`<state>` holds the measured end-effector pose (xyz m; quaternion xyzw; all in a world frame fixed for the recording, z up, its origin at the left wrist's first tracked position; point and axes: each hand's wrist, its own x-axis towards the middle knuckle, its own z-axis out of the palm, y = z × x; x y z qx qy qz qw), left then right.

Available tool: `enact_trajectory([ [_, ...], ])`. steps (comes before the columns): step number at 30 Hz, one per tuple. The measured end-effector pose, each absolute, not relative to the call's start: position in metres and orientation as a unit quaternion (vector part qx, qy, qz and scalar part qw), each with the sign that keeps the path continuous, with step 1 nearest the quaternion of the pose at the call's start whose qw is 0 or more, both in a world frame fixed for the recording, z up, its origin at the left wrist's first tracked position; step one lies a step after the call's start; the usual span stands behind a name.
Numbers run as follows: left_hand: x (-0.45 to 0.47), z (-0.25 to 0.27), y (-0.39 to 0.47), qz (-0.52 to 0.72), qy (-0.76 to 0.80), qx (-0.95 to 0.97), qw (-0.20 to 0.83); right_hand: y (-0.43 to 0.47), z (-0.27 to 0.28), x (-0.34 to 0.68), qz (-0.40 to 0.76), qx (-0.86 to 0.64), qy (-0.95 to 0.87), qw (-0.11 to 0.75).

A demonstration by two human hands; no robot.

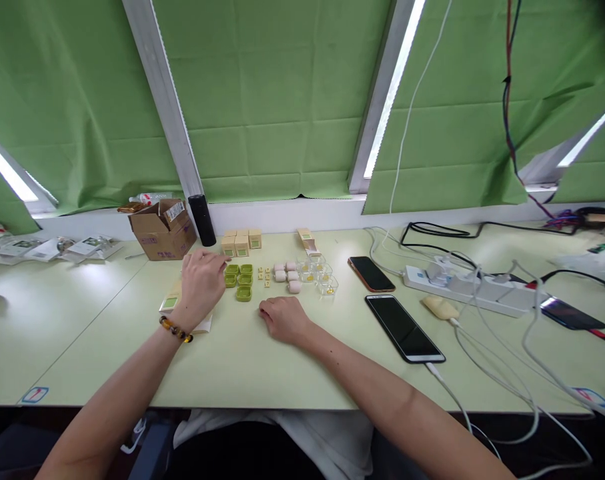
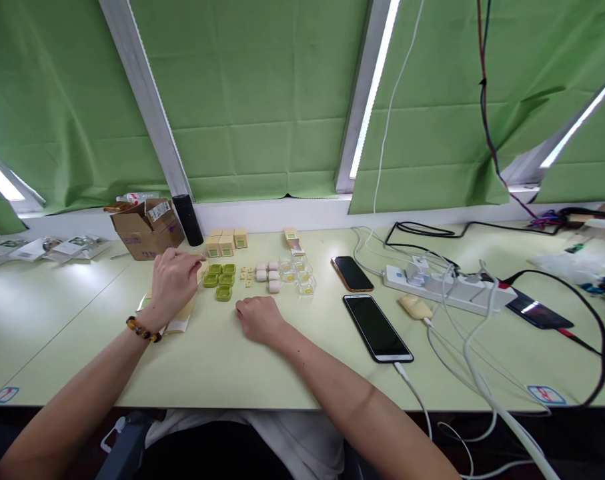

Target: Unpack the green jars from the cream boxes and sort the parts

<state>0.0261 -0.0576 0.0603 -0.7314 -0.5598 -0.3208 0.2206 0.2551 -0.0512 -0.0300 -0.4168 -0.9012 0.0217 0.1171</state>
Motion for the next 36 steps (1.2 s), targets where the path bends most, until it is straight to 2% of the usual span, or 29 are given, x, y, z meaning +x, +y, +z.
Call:
enact_trajectory([
  [5, 0.03, 0.077, -0.014, -0.326, -0.548, -0.738, 0.222, -0.051, -0.031, 0.254, 0.022, -0.417, -0.901, 0.118],
  [13, 0.06, 0.058, 0.092, -0.115, -0.594, -0.78, 0.161, -0.053, -0.029, 0.255, 0.013, -0.413, -0.902, 0.123],
  [18, 0.068, 0.041, 0.135, -0.069, -0.619, -0.773, 0.125, -0.055, -0.025, 0.257, 0.014, -0.41, -0.904, 0.119],
  [36, 0.062, 0.025, 0.165, -0.052, -0.645, -0.757, 0.096, -0.053, -0.026, 0.257, 0.017, -0.402, -0.908, 0.12],
])
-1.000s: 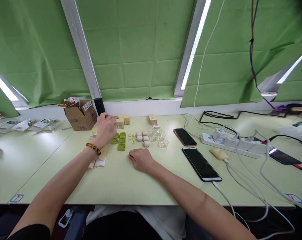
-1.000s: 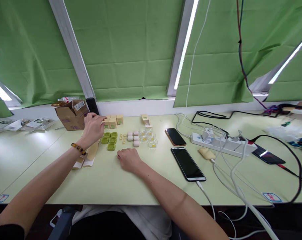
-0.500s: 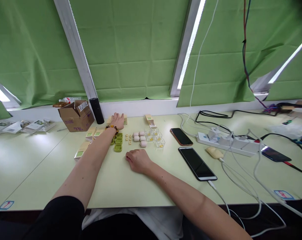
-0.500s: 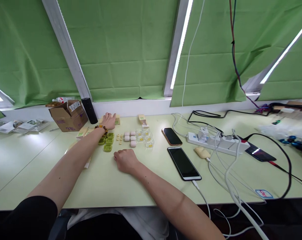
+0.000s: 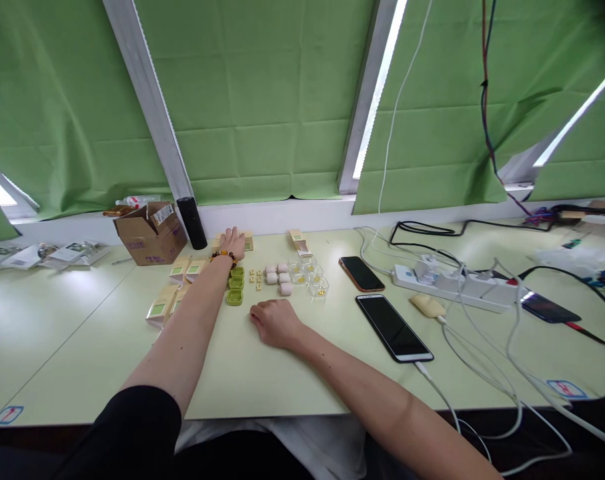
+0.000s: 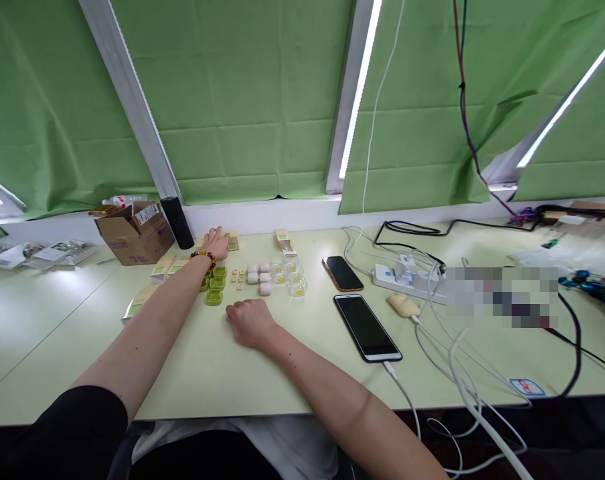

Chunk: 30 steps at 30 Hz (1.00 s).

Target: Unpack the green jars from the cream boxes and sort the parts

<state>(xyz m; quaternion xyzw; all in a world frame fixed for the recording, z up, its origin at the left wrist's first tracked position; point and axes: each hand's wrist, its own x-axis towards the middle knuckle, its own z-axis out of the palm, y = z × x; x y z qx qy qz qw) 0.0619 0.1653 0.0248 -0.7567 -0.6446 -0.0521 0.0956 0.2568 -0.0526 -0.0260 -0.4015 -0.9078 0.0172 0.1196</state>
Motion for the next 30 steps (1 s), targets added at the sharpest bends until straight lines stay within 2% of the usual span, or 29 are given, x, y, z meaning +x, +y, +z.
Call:
enact_trajectory([
  [11, 0.067, 0.022, 0.164, -0.133, -0.607, -0.781, 0.064, -0.055, -0.022, 0.256, 0.026, -0.412, -0.904, 0.109],
  [21, 0.08, 0.025, 0.135, -0.289, -0.567, -0.772, 0.002, -0.051, -0.026, 0.258, 0.019, -0.398, -0.906, 0.139],
  [24, 0.084, 0.03, 0.115, -0.367, -0.541, -0.756, -0.043, -0.048, -0.028, 0.262, 0.013, -0.39, -0.9, 0.196],
  [27, 0.085, 0.036, 0.082, -0.519, -0.474, -0.681, -0.204, -0.045, -0.026, 0.269, 0.006, -0.388, -0.869, 0.308],
  [30, 0.081, 0.041, 0.036, -0.557, -0.435, -0.622, -0.335, -0.043, -0.021, 0.277, 0.022, -0.38, -0.802, 0.46],
])
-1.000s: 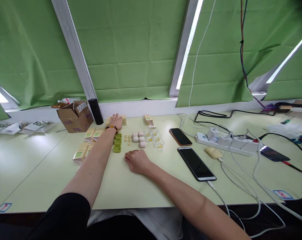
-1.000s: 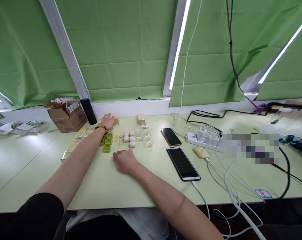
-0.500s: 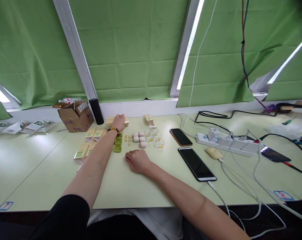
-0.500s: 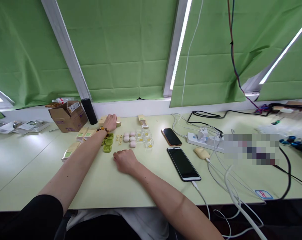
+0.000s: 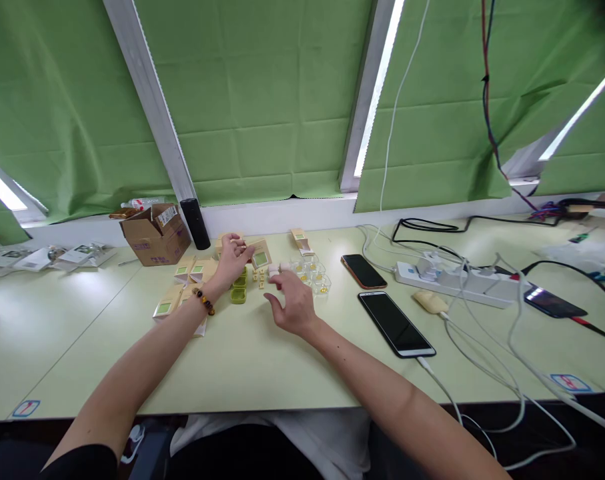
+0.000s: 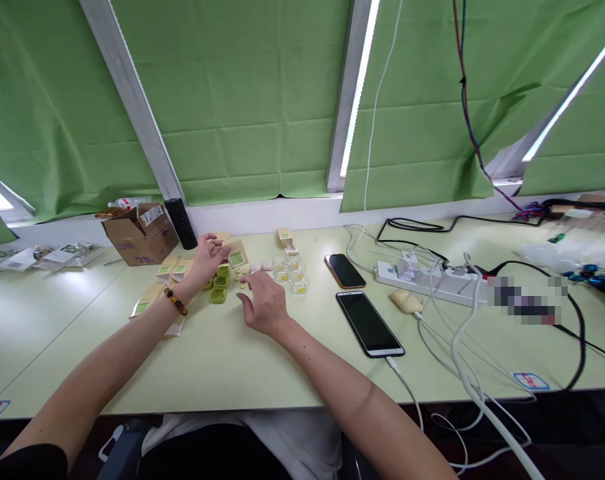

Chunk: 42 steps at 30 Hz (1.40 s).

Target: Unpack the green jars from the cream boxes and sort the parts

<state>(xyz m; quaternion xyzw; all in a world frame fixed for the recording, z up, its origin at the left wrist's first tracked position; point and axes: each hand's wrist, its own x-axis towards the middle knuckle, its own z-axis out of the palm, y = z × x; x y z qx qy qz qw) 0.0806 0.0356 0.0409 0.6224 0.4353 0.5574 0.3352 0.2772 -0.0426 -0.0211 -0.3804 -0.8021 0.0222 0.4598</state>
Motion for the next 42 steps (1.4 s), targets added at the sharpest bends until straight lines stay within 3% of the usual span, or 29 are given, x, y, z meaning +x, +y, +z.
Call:
enact_trajectory([
  [4, 0.075, 0.04, -0.023, 0.549, 0.431, 0.548, 0.46, -0.04, -0.016, 0.28, 0.13, -0.334, -0.734, 0.576],
  [10, 0.081, 0.02, -0.06, 0.56, 0.432, 0.518, 0.482, -0.037, -0.02, 0.271, 0.363, -0.271, -0.73, 0.512],
  [20, 0.083, -0.002, -0.066, 0.556, 0.397, 0.559, 0.469, -0.033, -0.02, 0.275, 0.443, -0.26, -0.703, 0.491],
  [25, 0.075, -0.009, -0.063, 0.595, 0.401, 0.6, 0.354, -0.033, -0.02, 0.278, 0.415, -0.274, -0.698, 0.515],
  [31, 0.071, -0.019, -0.061, 0.57, 0.417, 0.621, 0.341, -0.04, -0.022, 0.276, 0.33, -0.269, -0.734, 0.53],
  [36, 0.075, -0.021, -0.068, 0.529, 0.429, 0.651, 0.334, -0.041, -0.027, 0.273, 0.172, -0.308, -0.786, 0.508],
  [42, 0.082, -0.019, -0.078, 0.489, 0.464, 0.682, 0.285, -0.04, -0.033, 0.273, -0.04, -0.281, -0.868, 0.407],
])
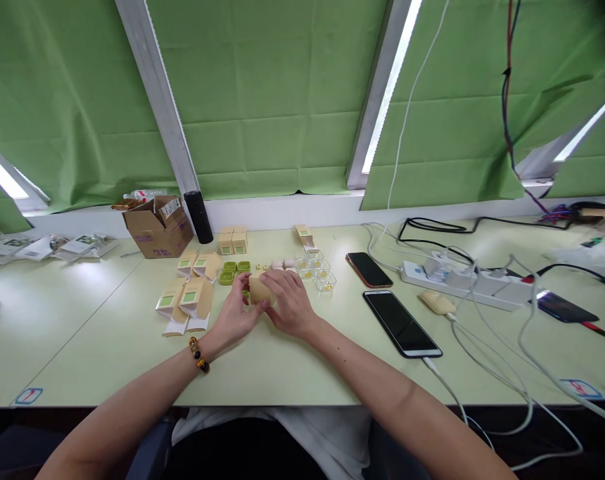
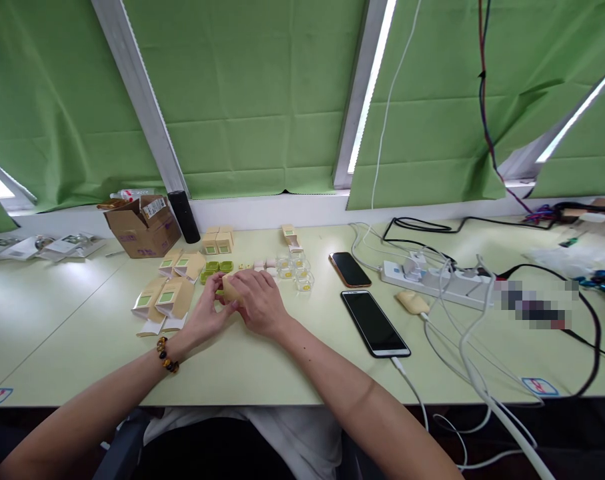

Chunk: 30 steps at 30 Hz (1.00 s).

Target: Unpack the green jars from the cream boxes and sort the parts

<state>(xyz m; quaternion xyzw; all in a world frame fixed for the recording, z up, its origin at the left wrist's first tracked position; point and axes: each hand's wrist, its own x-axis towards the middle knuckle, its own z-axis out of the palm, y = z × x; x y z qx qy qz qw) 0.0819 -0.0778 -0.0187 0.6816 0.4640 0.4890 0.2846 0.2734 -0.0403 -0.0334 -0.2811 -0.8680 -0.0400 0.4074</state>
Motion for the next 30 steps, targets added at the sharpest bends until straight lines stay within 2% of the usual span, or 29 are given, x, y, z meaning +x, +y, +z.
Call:
enact_trajectory([
  [3, 0.087, -0.019, -0.083, 0.488, 0.468, 0.683, 0.277, -0.039, -0.038, 0.271, -0.09, -0.245, -0.892, 0.37],
  [5, 0.09, -0.02, -0.084, 0.494, 0.465, 0.677, 0.284, -0.039, -0.039, 0.268, -0.121, -0.207, -0.892, 0.385],
  [9, 0.092, -0.024, -0.08, 0.525, 0.452, 0.633, 0.346, -0.043, -0.032, 0.267, -0.121, -0.154, -0.864, 0.465],
  [15, 0.086, -0.028, -0.07, 0.591, 0.379, 0.613, 0.363, -0.045, -0.019, 0.276, -0.02, -0.214, -0.777, 0.592],
  [18, 0.082, -0.028, -0.071, 0.582, 0.403, 0.64, 0.3, -0.044, -0.021, 0.276, 0.024, -0.251, -0.751, 0.61],
  [23, 0.075, -0.027, -0.072, 0.518, 0.408, 0.748, 0.079, -0.052, -0.023, 0.267, 0.099, -0.268, -0.77, 0.571],
  [30, 0.072, -0.029, -0.068, 0.45, 0.378, 0.803, -0.101, -0.064, -0.017, 0.258, 0.067, -0.297, -0.789, 0.534],
])
